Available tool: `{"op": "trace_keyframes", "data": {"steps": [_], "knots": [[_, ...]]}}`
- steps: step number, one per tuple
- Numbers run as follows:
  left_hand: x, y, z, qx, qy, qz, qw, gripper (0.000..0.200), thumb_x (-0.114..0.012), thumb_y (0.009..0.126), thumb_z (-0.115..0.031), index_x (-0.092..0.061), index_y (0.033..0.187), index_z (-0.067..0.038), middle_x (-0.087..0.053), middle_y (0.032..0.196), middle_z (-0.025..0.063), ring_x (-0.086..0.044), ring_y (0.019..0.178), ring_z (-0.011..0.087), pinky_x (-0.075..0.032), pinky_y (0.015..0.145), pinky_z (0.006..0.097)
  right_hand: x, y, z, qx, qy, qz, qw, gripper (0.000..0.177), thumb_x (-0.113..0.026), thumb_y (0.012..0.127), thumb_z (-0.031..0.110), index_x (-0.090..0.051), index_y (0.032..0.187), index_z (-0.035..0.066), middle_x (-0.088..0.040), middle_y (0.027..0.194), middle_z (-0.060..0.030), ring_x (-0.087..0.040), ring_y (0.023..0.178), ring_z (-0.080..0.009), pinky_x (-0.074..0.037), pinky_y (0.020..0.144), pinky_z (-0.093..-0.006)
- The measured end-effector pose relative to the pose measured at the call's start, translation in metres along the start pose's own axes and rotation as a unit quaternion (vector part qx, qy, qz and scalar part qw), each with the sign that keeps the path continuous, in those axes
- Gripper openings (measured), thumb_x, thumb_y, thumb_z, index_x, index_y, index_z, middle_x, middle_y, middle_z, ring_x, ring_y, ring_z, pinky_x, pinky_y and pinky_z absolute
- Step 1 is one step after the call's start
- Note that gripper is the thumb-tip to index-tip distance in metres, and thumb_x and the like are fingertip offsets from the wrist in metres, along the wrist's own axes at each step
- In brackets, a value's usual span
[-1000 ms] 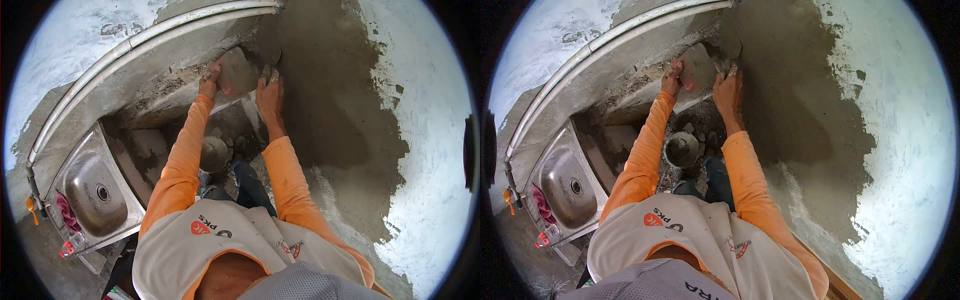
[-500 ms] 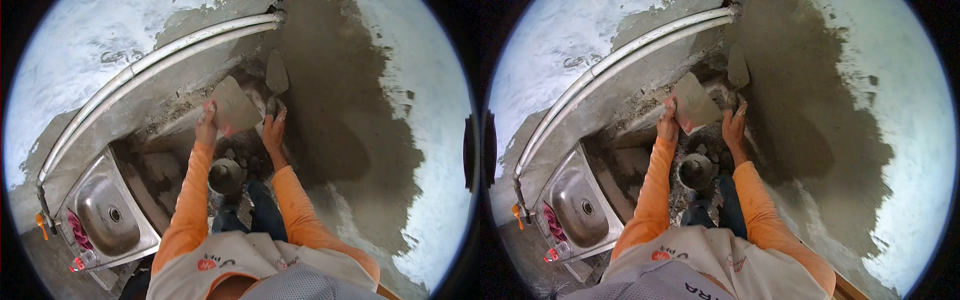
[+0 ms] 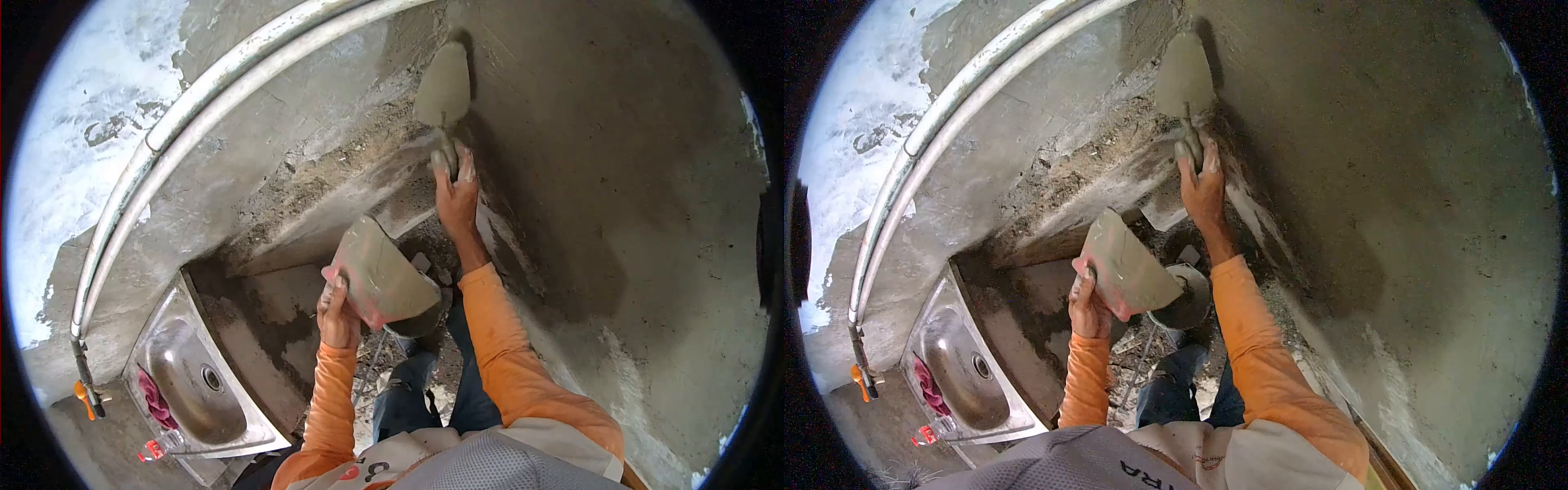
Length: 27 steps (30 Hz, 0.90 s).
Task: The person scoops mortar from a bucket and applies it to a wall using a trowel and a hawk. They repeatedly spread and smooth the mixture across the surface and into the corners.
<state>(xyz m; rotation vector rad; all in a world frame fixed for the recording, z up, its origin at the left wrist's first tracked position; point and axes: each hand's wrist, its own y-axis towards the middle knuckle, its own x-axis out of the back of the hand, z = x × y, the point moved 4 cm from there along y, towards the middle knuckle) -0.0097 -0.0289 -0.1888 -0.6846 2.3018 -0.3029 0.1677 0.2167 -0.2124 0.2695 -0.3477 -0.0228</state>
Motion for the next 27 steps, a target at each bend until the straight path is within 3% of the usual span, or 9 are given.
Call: {"op": "trace_keyframes", "data": {"steps": [3,6,8,15,18,20,22,24,27], "knots": [[0.001,-0.012,-0.001,0.003,0.007,-0.002,1.0,0.032,-0.059,0.103,-0.017,-0.062,0.129,0.001,-0.066,0.127,0.0088,-0.063,0.115,0.019,-0.051,0.101,0.0372,0.001,0.029,0.025,0.071,-0.035,-0.067,0.995,0.05,-0.057,0.103,0.026,-0.045,0.139,-0.006,-0.059,0.128,-0.0276,-0.059,0.116,-0.0383,-0.044,0.102,-0.0444],[0.001,-0.016,0.006,0.005,0.005,-0.005,1.0,0.03,-0.059,0.103,-0.016,-0.062,0.128,0.001,-0.068,0.123,0.0094,-0.064,0.112,0.0194,-0.052,0.099,0.0379,-0.008,0.056,0.033,-0.037,0.087,0.04,0.995,0.068,-0.057,0.102,0.032,-0.032,0.15,-0.01,-0.046,0.147,-0.0323,-0.047,0.136,-0.0462,-0.038,0.113,-0.0469],[0.005,-0.014,0.011,0.001,0.007,-0.008,1.0,0.029,-0.059,0.103,-0.016,-0.063,0.127,0.001,-0.069,0.122,0.0099,-0.065,0.112,0.0197,-0.052,0.099,0.0384,-0.015,0.069,0.033,0.065,0.001,-0.035,0.997,0.047,-0.051,0.102,0.027,-0.047,0.14,-0.001,-0.06,0.126,-0.0273,-0.059,0.114,-0.0407,-0.045,0.1,-0.0455],[0.0,-0.021,0.019,0.007,-0.026,-0.027,0.999,0.028,-0.059,0.103,-0.015,-0.063,0.126,0.001,-0.067,0.125,0.01,-0.063,0.113,0.02,-0.05,0.101,0.0384,-0.032,0.096,0.037,0.047,0.027,-0.07,0.996,0.046,-0.049,0.102,0.028,-0.048,0.137,-0.001,-0.061,0.122,-0.026,-0.061,0.107,-0.0413,-0.046,0.095,-0.0472],[0.011,-0.019,0.028,0.01,-0.029,-0.024,0.999,0.029,-0.059,0.103,-0.014,-0.062,0.128,0.001,-0.066,0.127,0.0101,-0.063,0.115,0.0208,-0.05,0.102,0.0385,-0.033,0.082,0.057,0.028,0.101,0.03,0.994,0.052,-0.057,0.1,0.029,-0.046,0.139,-0.003,-0.059,0.128,-0.0293,-0.061,0.117,-0.0431,-0.049,0.097,-0.0475],[0.009,-0.021,0.027,0.014,-0.027,-0.022,0.999,0.03,-0.058,0.103,-0.014,-0.061,0.128,0.001,-0.066,0.128,0.0101,-0.063,0.116,0.0213,-0.05,0.102,0.0384,-0.036,0.063,0.055,0.052,0.062,0.106,0.991,0.045,-0.057,0.099,0.027,-0.049,0.134,-0.001,-0.063,0.12,-0.0288,-0.064,0.109,-0.0435,-0.051,0.091,-0.0479],[-0.003,-0.022,0.02,0.014,-0.006,0.005,1.0,0.03,-0.057,0.104,-0.016,-0.061,0.129,0.001,-0.065,0.13,0.0109,-0.063,0.116,0.0216,-0.05,0.102,0.0379,-0.028,0.061,0.055,0.146,0.052,0.033,0.987,0.043,-0.057,0.099,0.028,-0.05,0.133,0.001,-0.064,0.116,-0.029,-0.065,0.105,-0.044,-0.051,0.089,-0.0486],[-0.004,-0.023,0.021,0.012,-0.009,-0.004,1.0,0.031,-0.057,0.104,-0.017,-0.061,0.129,0.001,-0.065,0.129,0.0115,-0.063,0.116,0.0217,-0.05,0.102,0.038,-0.016,0.068,0.04,0.0,0.046,0.013,0.999,0.047,-0.057,0.099,0.029,-0.048,0.135,0.0,-0.064,0.115,-0.0299,-0.066,0.105,-0.0444,-0.051,0.089,-0.0486],[-0.01,-0.024,0.018,0.014,-0.009,-0.001,1.0,0.031,-0.057,0.104,-0.019,-0.061,0.128,0.001,-0.066,0.128,0.0123,-0.064,0.115,0.0218,-0.051,0.101,0.038,-0.018,0.088,0.043,0.004,0.078,0.006,0.997,0.047,-0.055,0.1,0.031,-0.05,0.134,-0.001,-0.064,0.115,-0.0287,-0.065,0.105,-0.0416,-0.05,0.09,-0.0471]]}}
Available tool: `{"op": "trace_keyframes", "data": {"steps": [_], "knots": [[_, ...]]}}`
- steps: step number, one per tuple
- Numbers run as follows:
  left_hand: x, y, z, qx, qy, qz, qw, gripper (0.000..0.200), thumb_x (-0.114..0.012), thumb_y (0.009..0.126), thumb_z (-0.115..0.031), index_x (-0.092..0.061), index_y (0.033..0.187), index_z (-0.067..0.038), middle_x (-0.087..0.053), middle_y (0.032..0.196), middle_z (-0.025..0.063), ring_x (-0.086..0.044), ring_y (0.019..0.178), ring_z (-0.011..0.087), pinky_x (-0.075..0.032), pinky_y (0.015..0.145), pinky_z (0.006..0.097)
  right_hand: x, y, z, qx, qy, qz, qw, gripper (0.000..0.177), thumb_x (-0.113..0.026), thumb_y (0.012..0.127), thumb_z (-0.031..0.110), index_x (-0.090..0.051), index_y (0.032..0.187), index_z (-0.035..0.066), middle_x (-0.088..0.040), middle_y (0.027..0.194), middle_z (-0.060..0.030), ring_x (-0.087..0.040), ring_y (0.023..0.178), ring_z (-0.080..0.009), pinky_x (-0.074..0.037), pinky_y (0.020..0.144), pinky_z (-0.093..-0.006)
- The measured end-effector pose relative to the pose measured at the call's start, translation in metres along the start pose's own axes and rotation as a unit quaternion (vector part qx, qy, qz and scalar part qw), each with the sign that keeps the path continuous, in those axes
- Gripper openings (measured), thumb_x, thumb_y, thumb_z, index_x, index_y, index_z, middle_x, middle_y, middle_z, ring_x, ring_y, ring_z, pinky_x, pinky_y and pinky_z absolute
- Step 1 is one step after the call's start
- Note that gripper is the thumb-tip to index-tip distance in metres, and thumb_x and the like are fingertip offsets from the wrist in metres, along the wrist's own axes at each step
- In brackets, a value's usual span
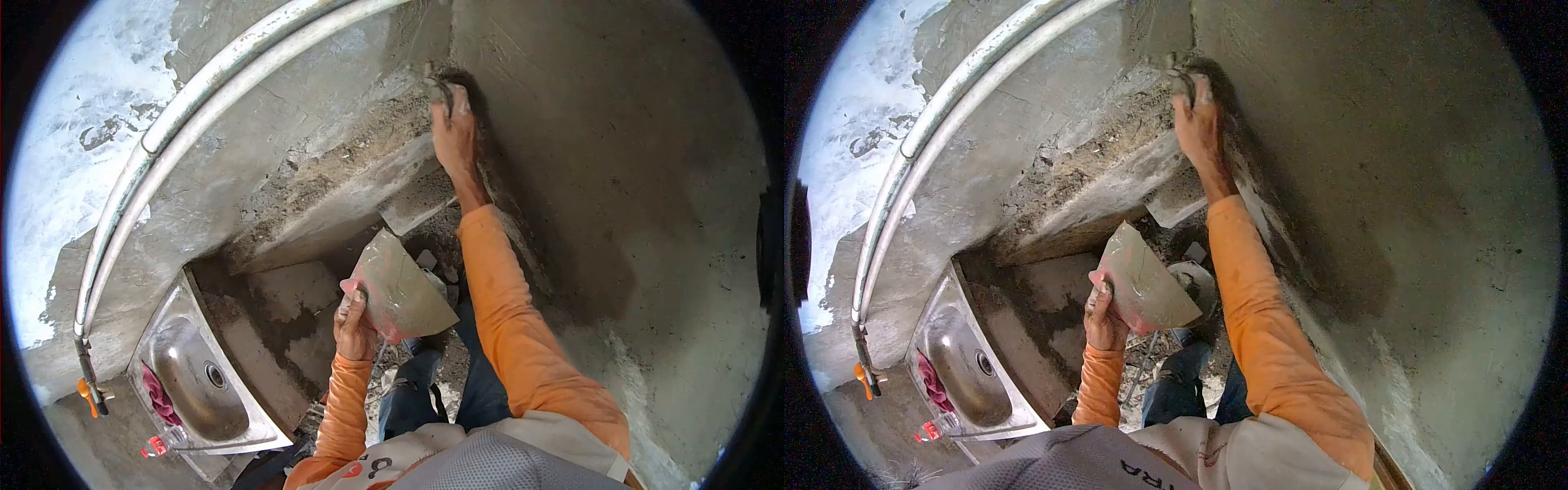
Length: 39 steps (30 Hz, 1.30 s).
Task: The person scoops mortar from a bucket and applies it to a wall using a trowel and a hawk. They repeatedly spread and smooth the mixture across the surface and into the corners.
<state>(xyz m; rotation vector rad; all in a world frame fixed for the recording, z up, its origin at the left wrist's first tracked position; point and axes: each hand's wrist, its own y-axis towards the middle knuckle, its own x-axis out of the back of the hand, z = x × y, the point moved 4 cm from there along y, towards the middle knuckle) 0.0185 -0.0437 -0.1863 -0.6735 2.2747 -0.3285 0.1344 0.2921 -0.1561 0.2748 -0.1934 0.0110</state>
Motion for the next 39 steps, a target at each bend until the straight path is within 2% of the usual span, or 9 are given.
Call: {"op": "trace_keyframes", "data": {"steps": [2,6,9,11,12,15,28,35,39], "knots": [[-0.002,0.001,0.003,0.004,0.0,0.013,1.0,0.031,-0.057,0.104,-0.019,-0.062,0.128,0.001,-0.066,0.127,0.0125,-0.064,0.114,0.0217,-0.051,0.1,0.038,-0.008,-0.003,0.004,0.065,-0.022,0.032,0.997,0.044,-0.05,0.102,0.031,-0.052,0.132,-0.001,-0.064,0.115,-0.0268,-0.064,0.103,-0.0379,-0.048,0.091,-0.0449],[0.006,0.002,0.009,0.01,-0.018,0.008,1.0,0.027,-0.058,0.104,-0.015,-0.063,0.125,0.001,-0.067,0.125,0.0117,-0.065,0.112,0.0208,-0.052,0.098,0.0372,-0.01,-0.067,0.003,0.038,-0.044,0.1,0.993,0.047,-0.057,0.099,0.026,-0.049,0.133,-0.005,-0.061,0.126,-0.0293,-0.061,0.115,-0.0438,-0.047,0.096,-0.0483],[0.007,0.002,0.008,0.012,-0.028,0.001,1.0,0.026,-0.059,0.103,-0.014,-0.063,0.124,0.001,-0.067,0.125,0.0111,-0.065,0.111,0.0206,-0.052,0.098,0.0372,-0.002,-0.09,0.003,-0.008,0.022,0.079,0.997,0.049,-0.053,0.103,0.026,-0.046,0.137,-0.009,-0.055,0.135,-0.0322,-0.055,0.124,-0.0452,-0.043,0.104,-0.0477],[0.008,-0.002,0.006,0.021,-0.028,-0.004,0.999,0.027,-0.059,0.103,-0.014,-0.063,0.125,0.001,-0.067,0.125,0.0107,-0.064,0.111,0.0208,-0.052,0.098,0.0377,-0.002,-0.085,-0.017,0.017,-0.034,-0.046,0.998,0.048,-0.05,0.104,0.023,-0.042,0.14,-0.007,-0.062,0.115,-0.0273,-0.062,0.105,-0.0365,-0.048,0.092,-0.0422],[0.009,-0.003,0.004,0.018,-0.034,-0.004,0.999,0.026,-0.059,0.103,-0.015,-0.063,0.124,0.0,-0.067,0.124,0.0102,-0.064,0.111,0.0208,-0.052,0.099,0.0381,-0.005,-0.079,-0.035,-0.049,-0.03,-0.04,0.998,0.051,-0.051,0.104,0.021,-0.037,0.143,-0.009,-0.057,0.124,-0.031,-0.058,0.113,-0.0409,-0.044,0.098,-0.0455],[0.019,-0.005,0.004,0.019,-0.034,0.001,0.999,0.026,-0.059,0.103,-0.015,-0.064,0.125,-0.001,-0.068,0.124,0.0093,-0.064,0.112,0.021,-0.051,0.101,0.039,-0.004,-0.05,-0.012,-0.009,-0.083,-0.101,0.991,0.054,-0.05,0.105,0.022,-0.034,0.144,-0.012,-0.051,0.134,-0.0334,-0.052,0.123,-0.045,-0.04,0.105,-0.0478],[0.027,-0.006,0.011,0.061,0.004,0.0,0.998,0.03,-0.062,0.102,-0.018,-0.063,0.126,0.0,-0.067,0.121,0.0081,-0.064,0.109,0.019,-0.051,0.098,0.0358,-0.015,-0.016,0.019,-0.071,-0.059,-0.113,0.989,0.067,-0.053,0.104,0.026,-0.025,0.149,-0.015,-0.034,0.151,-0.0371,-0.036,0.142,-0.0475,-0.03,0.118,-0.0484],[0.014,-0.001,0.015,0.067,-0.006,0.019,0.998,0.035,-0.063,0.102,-0.018,-0.059,0.131,0.001,-0.065,0.126,0.0082,-0.062,0.114,0.0193,-0.049,0.101,0.0361,-0.012,-0.016,-0.008,-0.038,-0.129,-0.161,0.978,0.065,-0.056,0.103,0.025,-0.03,0.146,-0.016,-0.037,0.149,-0.0365,-0.04,0.139,-0.0474,-0.031,0.117,-0.0475],[0.02,0.003,0.019,0.072,-0.002,0.03,0.997,0.034,-0.061,0.102,-0.018,-0.059,0.13,0.001,-0.065,0.126,0.0083,-0.062,0.114,0.0198,-0.049,0.1,0.0359,0.001,-0.043,0.009,-0.033,-0.004,-0.205,0.978,0.058,-0.057,0.103,0.023,-0.035,0.142,-0.014,-0.043,0.141,-0.0338,-0.046,0.131,-0.0464,-0.036,0.111,-0.0461]]}}
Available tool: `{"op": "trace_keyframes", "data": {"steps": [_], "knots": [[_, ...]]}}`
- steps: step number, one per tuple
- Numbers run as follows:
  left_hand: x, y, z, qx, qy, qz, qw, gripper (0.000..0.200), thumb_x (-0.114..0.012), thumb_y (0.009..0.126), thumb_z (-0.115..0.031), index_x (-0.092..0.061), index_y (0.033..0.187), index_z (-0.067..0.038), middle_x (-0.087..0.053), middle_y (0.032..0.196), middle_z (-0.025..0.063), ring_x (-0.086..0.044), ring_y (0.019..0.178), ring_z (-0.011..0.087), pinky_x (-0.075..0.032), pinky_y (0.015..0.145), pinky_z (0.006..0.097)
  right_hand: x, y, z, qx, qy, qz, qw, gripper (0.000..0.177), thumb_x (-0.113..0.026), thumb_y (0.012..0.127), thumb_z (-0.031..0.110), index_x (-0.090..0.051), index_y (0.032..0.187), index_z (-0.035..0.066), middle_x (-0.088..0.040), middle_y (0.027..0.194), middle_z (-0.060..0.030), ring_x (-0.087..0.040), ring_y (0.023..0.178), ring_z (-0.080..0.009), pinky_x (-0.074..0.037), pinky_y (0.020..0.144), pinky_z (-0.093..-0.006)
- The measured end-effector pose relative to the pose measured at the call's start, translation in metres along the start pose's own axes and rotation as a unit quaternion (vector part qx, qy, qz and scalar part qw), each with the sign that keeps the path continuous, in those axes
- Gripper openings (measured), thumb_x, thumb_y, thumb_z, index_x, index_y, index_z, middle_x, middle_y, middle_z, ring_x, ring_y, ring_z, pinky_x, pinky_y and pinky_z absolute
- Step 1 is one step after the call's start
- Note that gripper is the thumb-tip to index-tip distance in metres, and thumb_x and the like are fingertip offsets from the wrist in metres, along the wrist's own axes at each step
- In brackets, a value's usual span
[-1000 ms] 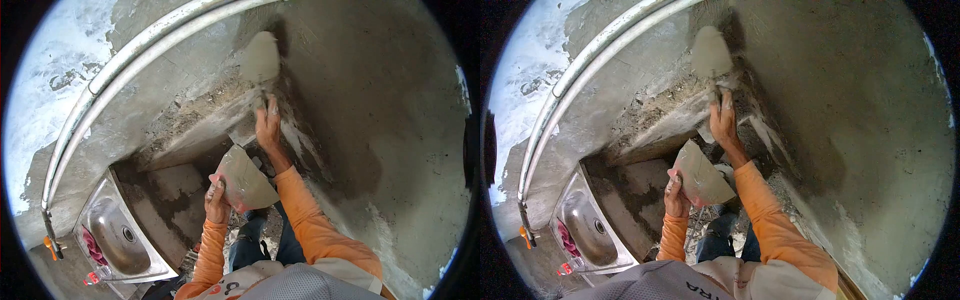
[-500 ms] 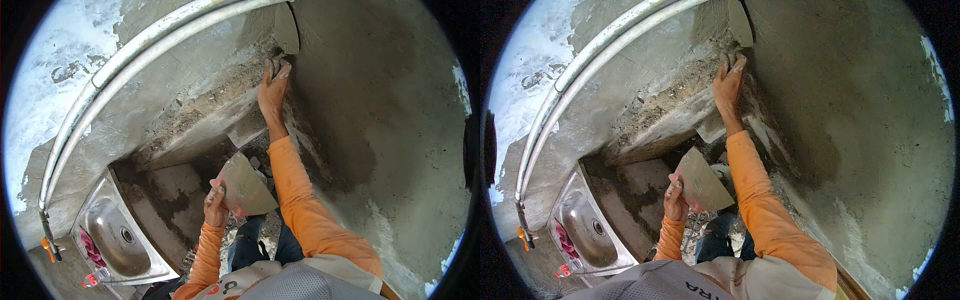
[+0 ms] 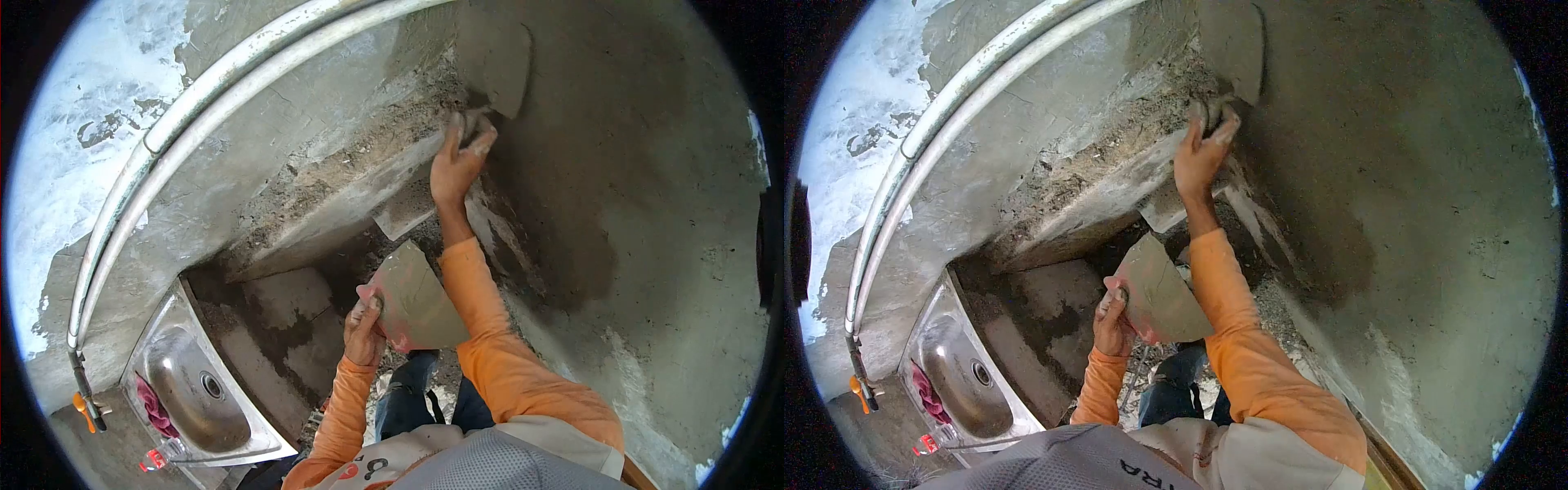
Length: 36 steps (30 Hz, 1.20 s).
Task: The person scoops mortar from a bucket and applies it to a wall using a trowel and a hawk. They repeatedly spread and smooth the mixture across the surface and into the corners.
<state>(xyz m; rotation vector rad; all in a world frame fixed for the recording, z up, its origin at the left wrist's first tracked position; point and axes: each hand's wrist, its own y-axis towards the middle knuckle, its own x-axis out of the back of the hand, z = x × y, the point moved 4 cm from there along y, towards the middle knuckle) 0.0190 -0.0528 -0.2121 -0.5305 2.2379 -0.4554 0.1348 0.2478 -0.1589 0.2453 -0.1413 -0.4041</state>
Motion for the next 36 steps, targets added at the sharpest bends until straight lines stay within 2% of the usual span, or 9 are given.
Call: {"op": "trace_keyframes", "data": {"steps": [8,17,18,20,22,24,27,31,36], "knots": [[-0.01,0.003,-0.008,0.011,0.004,0.008,1.0,0.034,-0.059,0.104,-0.02,-0.059,0.13,0.001,-0.066,0.126,0.0111,-0.065,0.113,0.0218,-0.053,0.097,0.0376,-0.006,0.019,0.007,0.073,-0.095,0.067,0.991,0.056,-0.058,0.102,0.019,-0.036,0.142,-0.013,-0.052,0.13,-0.034,-0.05,0.127,-0.0451,-0.04,0.108,-0.044],[-0.015,-0.002,-0.006,-0.006,0.01,0.013,1.0,0.035,-0.058,0.104,-0.02,-0.059,0.131,0.001,-0.066,0.129,0.0118,-0.065,0.114,0.022,-0.052,0.099,0.0384,0.01,0.005,0.025,0.06,-0.054,-0.055,0.995,0.037,-0.062,0.1,0.015,-0.048,0.125,-0.008,-0.058,0.112,-0.0225,-0.057,0.106,-0.0292,-0.045,0.098,-0.037],[-0.017,-0.002,-0.007,0.002,0.006,0.016,1.0,0.035,-0.058,0.104,-0.02,-0.059,0.132,0.001,-0.066,0.129,0.0117,-0.065,0.115,0.0222,-0.052,0.099,0.0385,0.016,-0.001,0.022,0.061,-0.053,-0.056,0.995,0.037,-0.062,0.1,0.015,-0.048,0.125,-0.008,-0.058,0.112,-0.0225,-0.057,0.106,-0.0292,-0.045,0.098,-0.037],[-0.012,-0.002,-0.002,0.012,0.0,0.017,1.0,0.035,-0.058,0.104,-0.02,-0.059,0.132,0.001,-0.066,0.129,0.0116,-0.064,0.115,0.0223,-0.052,0.1,0.0386,0.03,-0.02,0.011,0.019,0.019,-0.043,0.999,0.065,-0.059,0.102,0.025,-0.032,0.145,-0.015,-0.043,0.142,-0.0388,-0.049,0.129,-0.047,-0.035,0.114,-0.048],[-0.005,-0.001,0.003,-0.004,-0.003,0.015,1.0,0.036,-0.057,0.104,-0.02,-0.059,0.133,0.001,-0.065,0.131,0.0123,-0.064,0.117,0.0229,-0.052,0.1,0.0387,0.039,-0.025,0.012,0.009,0.087,-0.039,0.995,0.062,-0.06,0.102,0.023,-0.033,0.145,-0.013,-0.047,0.137,-0.0371,-0.051,0.125,-0.0463,-0.036,0.113,-0.0483],[-0.009,-0.005,-0.001,0.0,0.0,0.02,1.0,0.037,-0.057,0.105,-0.02,-0.058,0.135,0.001,-0.065,0.132,0.0125,-0.064,0.117,0.0232,-0.052,0.101,0.0386,0.039,-0.021,-0.013,-0.001,-0.062,0.035,0.997,0.06,-0.059,0.102,0.021,-0.033,0.145,-0.013,-0.049,0.135,-0.0358,-0.052,0.125,-0.0465,-0.04,0.11,-0.0482],[-0.008,-0.002,-0.004,0.008,-0.003,0.029,1.0,0.039,-0.056,0.105,-0.019,-0.056,0.137,0.002,-0.064,0.133,0.0131,-0.064,0.118,0.0237,-0.051,0.102,0.0385,0.02,-0.005,-0.048,0.025,-0.106,0.082,0.991,0.059,-0.059,0.102,0.019,-0.034,0.145,-0.013,-0.051,0.133,-0.0344,-0.053,0.124,-0.0469,-0.044,0.105,-0.0477],[-0.004,0.004,-0.003,-0.018,-0.001,0.02,1.0,0.04,-0.056,0.104,-0.019,-0.054,0.139,0.003,-0.063,0.134,0.0137,-0.063,0.119,0.024,-0.051,0.102,0.0385,0.017,0.001,-0.02,-0.064,-0.039,0.063,0.995,0.054,-0.059,0.102,0.02,-0.04,0.14,-0.013,-0.053,0.131,-0.0336,-0.054,0.122,-0.0472,-0.044,0.103,-0.0467],[-0.009,0.009,-0.01,-0.043,0.009,0.007,0.999,0.044,-0.058,0.103,-0.02,-0.052,0.141,0.002,-0.06,0.137,0.013,-0.06,0.123,0.025,-0.048,0.105,0.0406,0.063,-0.031,-0.002,0.005,-0.051,-0.044,0.998,0.046,-0.06,0.102,0.021,-0.045,0.133,-0.009,-0.059,0.121,-0.0272,-0.061,0.11,-0.0363,-0.047,0.096,-0.0443]]}}
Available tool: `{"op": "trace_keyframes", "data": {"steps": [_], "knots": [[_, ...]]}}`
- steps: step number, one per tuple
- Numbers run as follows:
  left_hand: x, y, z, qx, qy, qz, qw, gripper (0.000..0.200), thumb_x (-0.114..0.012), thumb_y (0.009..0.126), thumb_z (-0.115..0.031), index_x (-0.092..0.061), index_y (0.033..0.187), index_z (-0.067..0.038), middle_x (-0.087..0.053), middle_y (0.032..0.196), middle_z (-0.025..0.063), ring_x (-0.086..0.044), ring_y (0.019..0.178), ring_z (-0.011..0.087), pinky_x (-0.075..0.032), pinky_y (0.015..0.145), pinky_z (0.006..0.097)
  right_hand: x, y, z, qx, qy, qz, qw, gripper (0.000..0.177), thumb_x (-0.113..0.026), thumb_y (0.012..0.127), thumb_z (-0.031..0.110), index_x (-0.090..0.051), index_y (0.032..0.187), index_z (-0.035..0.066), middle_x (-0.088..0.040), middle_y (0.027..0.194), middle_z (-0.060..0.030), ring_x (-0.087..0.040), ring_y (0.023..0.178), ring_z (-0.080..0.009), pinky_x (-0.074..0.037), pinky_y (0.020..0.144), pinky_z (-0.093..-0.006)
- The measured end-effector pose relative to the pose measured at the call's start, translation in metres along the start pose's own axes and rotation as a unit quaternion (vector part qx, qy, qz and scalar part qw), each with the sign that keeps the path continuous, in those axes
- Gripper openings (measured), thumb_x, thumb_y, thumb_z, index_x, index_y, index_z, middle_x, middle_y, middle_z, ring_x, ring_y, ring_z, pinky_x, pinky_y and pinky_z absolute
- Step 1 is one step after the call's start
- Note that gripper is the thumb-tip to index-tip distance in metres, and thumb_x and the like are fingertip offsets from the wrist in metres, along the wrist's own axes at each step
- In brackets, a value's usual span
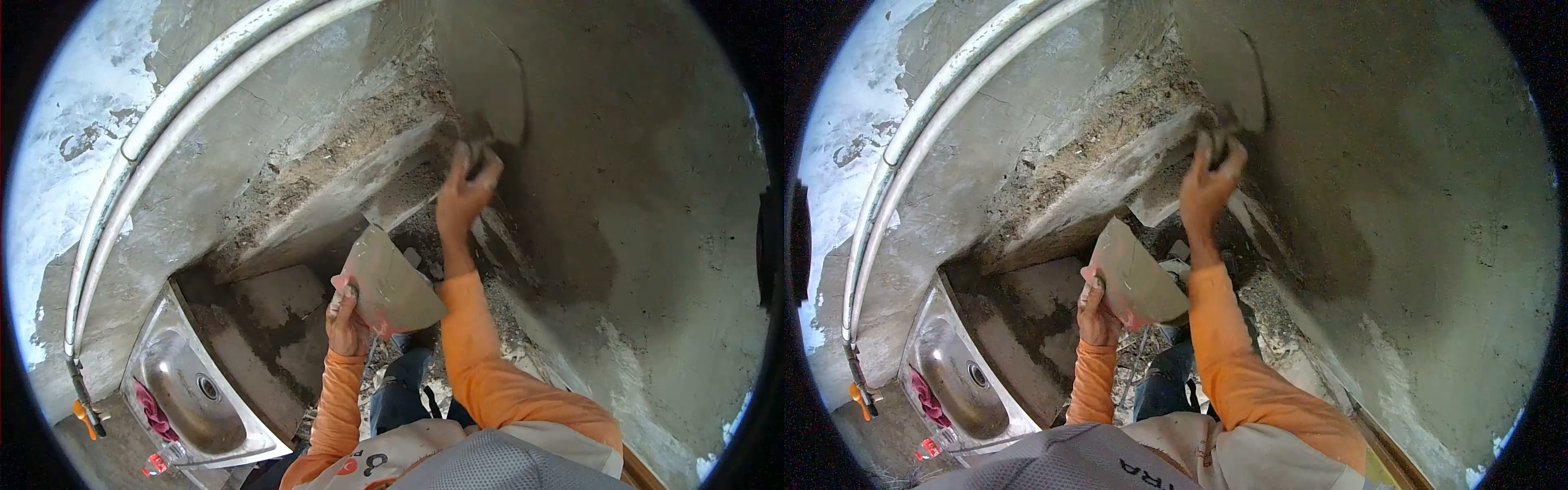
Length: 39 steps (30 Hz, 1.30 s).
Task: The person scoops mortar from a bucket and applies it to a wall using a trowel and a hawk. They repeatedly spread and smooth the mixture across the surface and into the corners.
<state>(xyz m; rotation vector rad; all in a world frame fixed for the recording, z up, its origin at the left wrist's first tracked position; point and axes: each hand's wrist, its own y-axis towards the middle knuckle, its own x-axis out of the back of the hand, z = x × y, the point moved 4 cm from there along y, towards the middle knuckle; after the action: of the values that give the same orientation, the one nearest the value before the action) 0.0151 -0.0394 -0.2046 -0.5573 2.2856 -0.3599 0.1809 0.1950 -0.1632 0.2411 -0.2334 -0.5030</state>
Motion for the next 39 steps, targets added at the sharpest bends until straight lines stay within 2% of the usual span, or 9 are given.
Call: {"op": "trace_keyframes", "data": {"steps": [6,9,11,19,24,29,35,38,39], "knots": [[-0.046,0.03,-0.039,-0.102,0.009,-0.058,0.993,0.041,-0.062,0.102,-0.022,-0.057,0.136,0.0,-0.062,0.131,0.0068,-0.06,0.119,0.0175,-0.049,0.101,0.0378,0.088,-0.054,-0.002,-0.069,-0.03,0.061,0.995,0.047,-0.057,0.103,0.02,-0.045,0.141,-0.004,-0.061,0.12,-0.0236,-0.059,0.109,-0.029,-0.046,0.096,-0.0418],[-0.059,0.058,-0.047,-0.095,-0.012,-0.041,0.995,0.044,-0.06,0.103,-0.024,-0.054,0.139,0.0,-0.061,0.13,0.0066,-0.061,0.114,0.0196,-0.05,0.096,0.0396,0.137,-0.069,-0.013,-0.296,-0.106,0.188,0.931,0.047,-0.053,0.104,0.018,-0.044,0.145,-0.002,-0.061,0.124,-0.0237,-0.059,0.115,-0.0304,-0.044,0.102,-0.0424],[-0.07,0.069,-0.049,-0.101,-0.02,-0.024,0.994,0.045,-0.059,0.103,-0.025,-0.053,0.139,0.001,-0.061,0.13,0.007,-0.061,0.113,0.0212,-0.051,0.094,0.0403,0.159,-0.056,-0.012,-0.122,-0.126,0.203,0.963,0.046,-0.051,0.104,0.017,-0.045,0.145,-0.002,-0.058,0.132,-0.0242,-0.056,0.122,-0.033,-0.042,0.105,-0.043],[-0.082,0.084,-0.055,-0.141,-0.021,0.023,0.99,0.04,-0.056,0.1,-0.019,-0.055,0.131,0.008,-0.062,0.123,0.0122,-0.064,0.106,0.0233,-0.053,0.091,0.04,0.206,-0.049,0.009,0.199,-0.234,0.221,0.926,0.045,-0.063,0.096,0.011,-0.054,0.139,0.005,-0.056,0.133,-0.0196,-0.053,0.124,-0.0368,-0.04,0.108,-0.0499],[-0.091,0.08,-0.052,-0.174,0.064,0.029,0.982,0.031,-0.057,0.1,-0.017,-0.063,0.121,0.005,-0.066,0.108,0.0062,-0.063,0.094,0.0157,-0.052,0.081,0.0319,0.184,-0.054,0.013,0.283,-0.331,0.277,0.857,0.039,-0.069,0.089,0.006,-0.063,0.128,0.005,-0.058,0.13,-0.0152,-0.054,0.119,-0.0362,-0.045,0.099,-0.0505],[-0.108,0.084,-0.06,-0.243,0.187,0.049,0.95,0.02,-0.061,0.099,-0.014,-0.069,0.106,0.002,-0.057,0.079,-0.0053,-0.048,0.063,0.0082,-0.041,0.06,0.0286,0.126,-0.04,-0.014,0.228,-0.233,0.221,0.919,0.041,-0.068,0.089,0.005,-0.061,0.13,0.003,-0.057,0.13,-0.0178,-0.054,0.119,-0.0395,-0.046,0.1,-0.0493],[-0.133,0.107,-0.091,-0.287,0.339,0.085,0.892,0.023,-0.059,0.102,-0.017,-0.068,0.109,0.004,-0.063,0.088,0.0012,-0.056,0.078,0.0092,-0.047,0.07,0.0262,0.006,0.027,-0.018,0.224,-0.07,0.154,0.96,0.041,-0.064,0.094,0.011,-0.058,0.132,-0.003,-0.062,0.118,-0.0231,-0.06,0.112,-0.0414,-0.046,0.101,-0.0465],[-0.118,0.103,-0.097,-0.327,0.274,0.057,0.903,0.025,-0.057,0.103,-0.017,-0.065,0.115,0.003,-0.062,0.088,0.0009,-0.055,0.075,0.0096,-0.046,0.067,0.0243,-0.028,0.033,-0.035,0.132,-0.037,0.177,0.975,0.047,-0.06,0.099,0.028,-0.059,0.132,-0.006,-0.064,0.125,-0.0214,-0.06,0.116,-0.0336,-0.045,0.101,-0.0414],[-0.107,0.093,-0.099,-0.324,0.276,0.017,0.905,0.027,-0.056,0.104,-0.018,-0.065,0.119,0.003,-0.061,0.088,0.0,-0.055,0.076,0.0091,-0.045,0.067,0.0234,-0.034,0.031,-0.027,0.012,0.045,0.215,0.976,0.047,-0.06,0.098,0.028,-0.061,0.131,-0.006,-0.065,0.125,-0.0197,-0.06,0.114,-0.0304,-0.044,0.101,-0.0397]]}}
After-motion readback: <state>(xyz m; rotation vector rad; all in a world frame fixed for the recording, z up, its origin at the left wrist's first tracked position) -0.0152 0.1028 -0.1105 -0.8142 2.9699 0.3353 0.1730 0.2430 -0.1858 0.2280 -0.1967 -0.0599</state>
